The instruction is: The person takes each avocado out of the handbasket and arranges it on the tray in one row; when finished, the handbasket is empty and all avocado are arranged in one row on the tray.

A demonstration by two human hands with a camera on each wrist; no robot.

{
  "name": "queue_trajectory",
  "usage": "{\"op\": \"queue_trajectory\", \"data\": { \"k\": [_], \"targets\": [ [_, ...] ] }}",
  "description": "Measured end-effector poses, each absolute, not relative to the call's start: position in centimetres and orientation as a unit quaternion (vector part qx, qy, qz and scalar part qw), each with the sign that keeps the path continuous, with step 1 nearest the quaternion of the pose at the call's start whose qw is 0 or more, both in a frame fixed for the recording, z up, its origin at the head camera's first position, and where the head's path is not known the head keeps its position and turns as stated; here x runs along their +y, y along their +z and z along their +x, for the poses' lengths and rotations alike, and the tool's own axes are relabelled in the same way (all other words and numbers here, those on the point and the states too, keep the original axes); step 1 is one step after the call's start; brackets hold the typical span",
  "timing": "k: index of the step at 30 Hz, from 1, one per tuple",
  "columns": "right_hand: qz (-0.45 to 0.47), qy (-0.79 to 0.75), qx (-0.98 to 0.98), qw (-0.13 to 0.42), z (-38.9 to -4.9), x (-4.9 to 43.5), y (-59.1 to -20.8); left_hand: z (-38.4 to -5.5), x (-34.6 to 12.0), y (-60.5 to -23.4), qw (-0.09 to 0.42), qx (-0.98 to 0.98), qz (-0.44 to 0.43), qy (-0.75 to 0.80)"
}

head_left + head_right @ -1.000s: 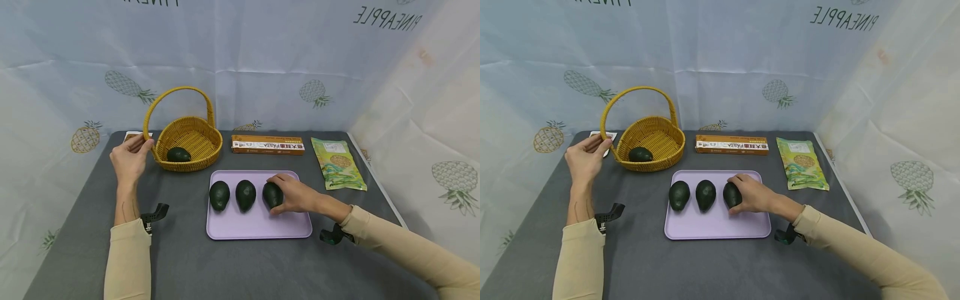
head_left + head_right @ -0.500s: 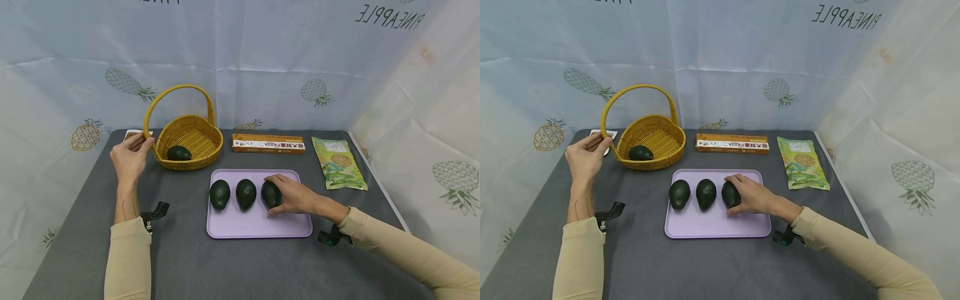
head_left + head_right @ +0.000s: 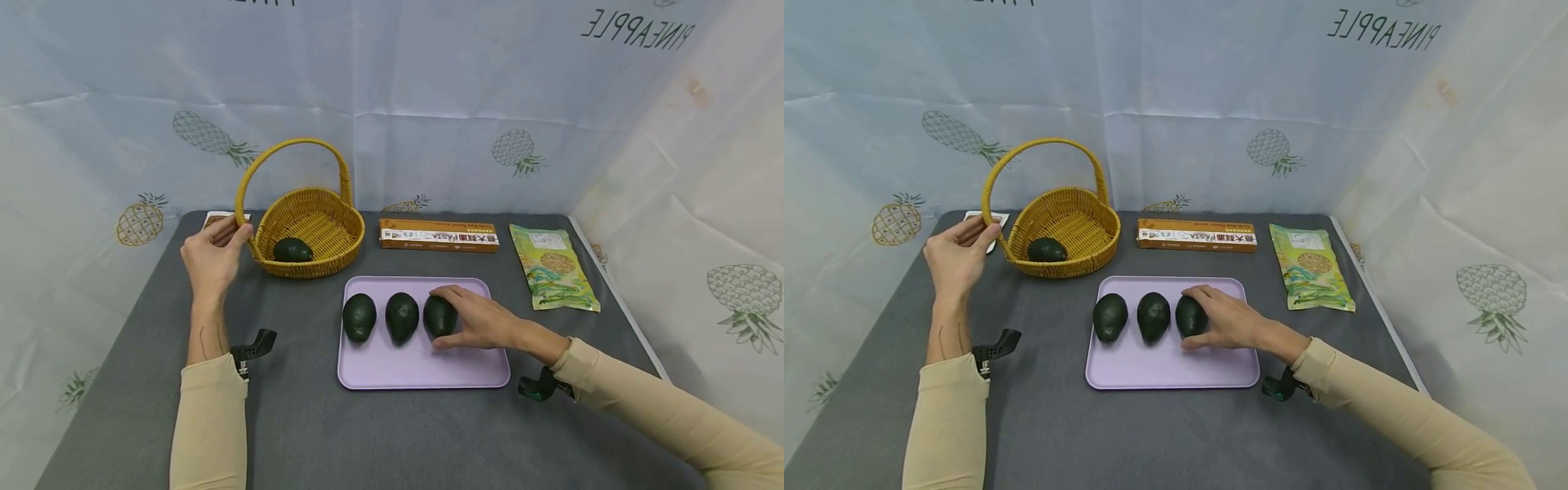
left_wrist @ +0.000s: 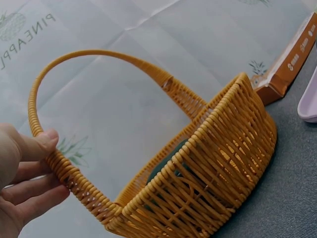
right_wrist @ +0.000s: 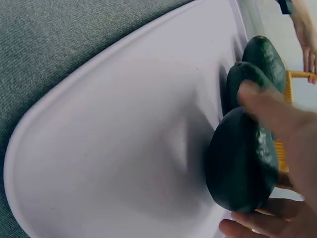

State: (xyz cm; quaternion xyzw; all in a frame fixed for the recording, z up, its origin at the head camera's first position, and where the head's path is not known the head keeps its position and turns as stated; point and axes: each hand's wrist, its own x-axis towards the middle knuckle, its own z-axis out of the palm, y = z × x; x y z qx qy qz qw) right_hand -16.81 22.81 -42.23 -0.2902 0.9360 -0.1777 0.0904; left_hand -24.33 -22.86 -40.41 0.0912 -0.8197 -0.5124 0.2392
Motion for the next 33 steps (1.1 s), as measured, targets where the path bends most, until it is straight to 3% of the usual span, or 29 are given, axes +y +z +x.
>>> {"op": "queue_trajectory", "data": {
  "k": [23,33],
  "targets": [
    [-0.316,-0.154,0.933,0.074,-16.8,22.8,-42.1,-24.2,-22.9,-40.4,0.245,-0.819,0.088,-0.512],
    [-0.318,-0.169,0.928,0.099,-17.4,22.6,-41.0,-24.2,-22.8,-40.4,0.24,-0.822,0.09,-0.508]
  ]
}}
